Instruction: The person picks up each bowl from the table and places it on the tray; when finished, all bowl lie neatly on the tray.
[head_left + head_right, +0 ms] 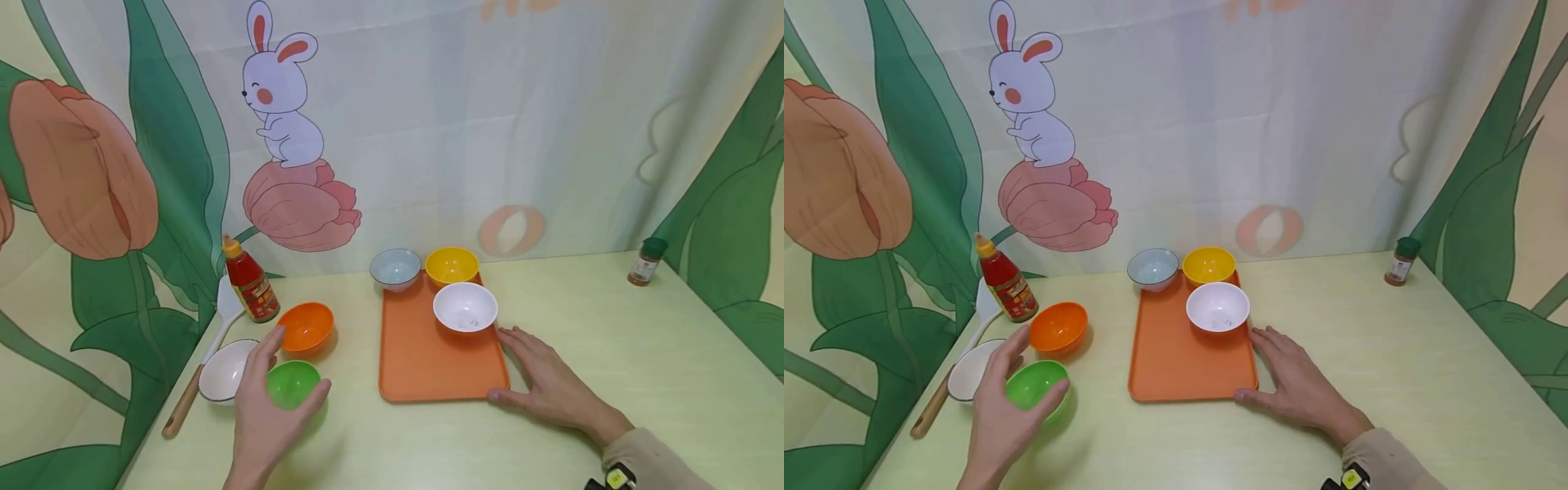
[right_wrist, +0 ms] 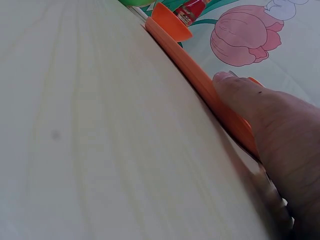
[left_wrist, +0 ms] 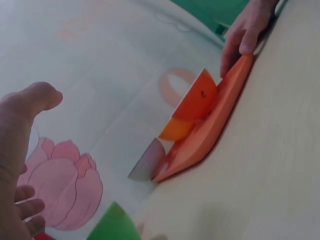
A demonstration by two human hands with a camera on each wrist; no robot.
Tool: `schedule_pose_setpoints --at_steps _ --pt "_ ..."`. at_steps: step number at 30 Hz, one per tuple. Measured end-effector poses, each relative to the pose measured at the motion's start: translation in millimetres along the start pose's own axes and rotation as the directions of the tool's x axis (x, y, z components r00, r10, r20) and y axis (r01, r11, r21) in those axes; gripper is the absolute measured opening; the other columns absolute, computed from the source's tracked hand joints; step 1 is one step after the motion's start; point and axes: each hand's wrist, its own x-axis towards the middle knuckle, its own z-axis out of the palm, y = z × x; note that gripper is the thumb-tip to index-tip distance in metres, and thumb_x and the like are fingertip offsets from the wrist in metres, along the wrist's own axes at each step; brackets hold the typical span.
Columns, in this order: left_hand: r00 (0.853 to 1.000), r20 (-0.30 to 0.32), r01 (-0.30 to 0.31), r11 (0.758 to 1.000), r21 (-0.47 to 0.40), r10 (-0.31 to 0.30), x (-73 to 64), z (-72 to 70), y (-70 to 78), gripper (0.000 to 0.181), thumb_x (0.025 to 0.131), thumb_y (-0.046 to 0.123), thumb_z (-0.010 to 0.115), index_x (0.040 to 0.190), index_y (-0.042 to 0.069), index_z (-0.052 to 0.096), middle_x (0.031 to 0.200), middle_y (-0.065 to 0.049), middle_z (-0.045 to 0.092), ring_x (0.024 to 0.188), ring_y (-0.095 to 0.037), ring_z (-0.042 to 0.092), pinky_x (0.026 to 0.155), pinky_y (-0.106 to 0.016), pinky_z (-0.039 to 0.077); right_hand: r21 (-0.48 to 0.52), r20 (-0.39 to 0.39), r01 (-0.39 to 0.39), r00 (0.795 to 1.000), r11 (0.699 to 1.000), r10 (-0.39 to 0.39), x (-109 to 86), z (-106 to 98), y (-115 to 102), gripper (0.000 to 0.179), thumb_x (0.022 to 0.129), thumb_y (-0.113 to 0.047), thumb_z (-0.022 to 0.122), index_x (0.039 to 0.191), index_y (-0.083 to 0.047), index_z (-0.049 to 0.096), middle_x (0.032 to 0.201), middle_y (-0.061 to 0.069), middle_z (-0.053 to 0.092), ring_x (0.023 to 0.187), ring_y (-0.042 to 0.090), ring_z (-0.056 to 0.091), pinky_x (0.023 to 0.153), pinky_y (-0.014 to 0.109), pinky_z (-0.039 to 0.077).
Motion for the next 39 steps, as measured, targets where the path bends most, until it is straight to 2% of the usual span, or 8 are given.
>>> schedule_pose_setpoints --at_steps 3,9,14,22,23,26,30,39 --pt "0.998 -0.024 0.05 0.999 -0.01 -0.05 -6.8 -6.0 -8.4 0.102 0.079 0.027 0.103 0.167 0.023 0.052 0.167 0.002 0.054 0.151 -0.021 0.052 0.123 -0.022 0.042 -0.004 0.009 -0.009 1.0 1.0 0.009 1.5 0.2 -0.2 0.115 0.089 -0.082 0.076 0.172 -0.012 0.04 0.178 0.017 0.037 0.165 0.046 0.03 0.128 0.079 0.03" --pt "0.99 -0.036 0.134 0.991 -0.001 -0.134 -19.4 -10.8 -25.4 0.105 0.076 0.028 0.105 0.166 0.023 0.052 0.166 0.001 0.054 0.148 -0.027 0.054 0.121 -0.055 0.046 -0.004 0.01 -0.007 1.0 1.0 0.007 2.1 0.2 0.3 0.115 0.088 -0.081 0.077 0.172 -0.011 0.04 0.178 0.017 0.038 0.165 0.047 0.031 0.128 0.079 0.03" --pt "0.986 -0.059 0.156 0.987 0.032 -0.154 -26.5 -10.9 -35.6 0.107 0.072 0.03 0.107 0.164 0.019 0.054 0.164 -0.003 0.055 0.145 -0.031 0.053 0.117 -0.06 0.045 0.002 0.005 0.002 1.0 1.0 -0.002 1.6 -1.2 0.0 0.114 0.089 -0.079 0.078 0.172 -0.01 0.041 0.178 0.017 0.038 0.165 0.047 0.031 0.128 0.079 0.031" --pt "0.986 -0.066 0.155 0.987 0.04 -0.152 -31.9 -12.7 -42.0 0.108 0.07 0.03 0.109 0.163 0.023 0.056 0.166 -0.004 0.053 0.153 -0.03 0.047 0.125 -0.069 0.039 0.004 -0.014 0.021 1.0 1.0 -0.021 -0.1 -0.8 0.6 0.111 0.09 -0.075 0.08 0.171 -0.009 0.042 0.177 0.019 0.04 0.164 0.048 0.033 0.127 0.079 0.032" --pt "0.985 -0.07 0.158 0.987 0.041 -0.155 -33.0 -13.3 -42.0 0.107 0.07 0.03 0.109 0.163 0.023 0.056 0.165 -0.004 0.053 0.152 -0.03 0.047 0.125 -0.067 0.04 0.002 -0.018 0.028 0.999 1.0 -0.028 -0.4 -0.7 0.9 0.111 0.09 -0.074 0.081 0.171 -0.009 0.042 0.176 0.019 0.041 0.163 0.049 0.033 0.126 0.079 0.033" --pt "0.981 -0.101 0.173 0.984 0.043 -0.168 -36.8 -14.1 -42.3 0.104 0.07 0.028 0.11 0.16 0.02 0.059 0.162 -0.003 0.056 0.147 -0.026 0.051 0.125 -0.044 0.044 0.004 -0.026 0.038 0.999 0.999 -0.038 -0.3 -0.7 1.6 0.11 0.09 -0.072 0.082 0.171 -0.008 0.042 0.175 0.02 0.042 0.163 0.049 0.033 0.126 0.079 0.033" --pt "0.969 -0.15 0.204 0.978 0.054 -0.194 -40.6 -14.1 -41.9 0.098 0.069 0.027 0.11 0.155 0.018 0.064 0.155 0.003 0.06 0.141 -0.019 0.055 0.11 -0.013 0.042 0.008 -0.019 0.023 1.0 1.0 -0.023 0.1 -1.6 2.2 0.112 0.089 -0.075 0.08 0.172 -0.01 0.041 0.177 0.018 0.04 0.164 0.047 0.032 0.128 0.078 0.031" --pt "0.948 -0.233 0.23 0.973 0.03 -0.217 -46.3 -9.4 -42.8 0.095 0.066 0.023 0.112 0.149 0.013 0.068 0.143 -0.001 0.06 0.131 -0.024 0.061 0.102 -0.001 0.045 0.01 -0.015 0.019 1.0 1.0 -0.019 -0.7 -2.1 0.6 0.112 0.09 -0.075 0.08 0.172 -0.01 0.041 0.177 0.019 0.039 0.164 0.048 0.032 0.127 0.079 0.031"
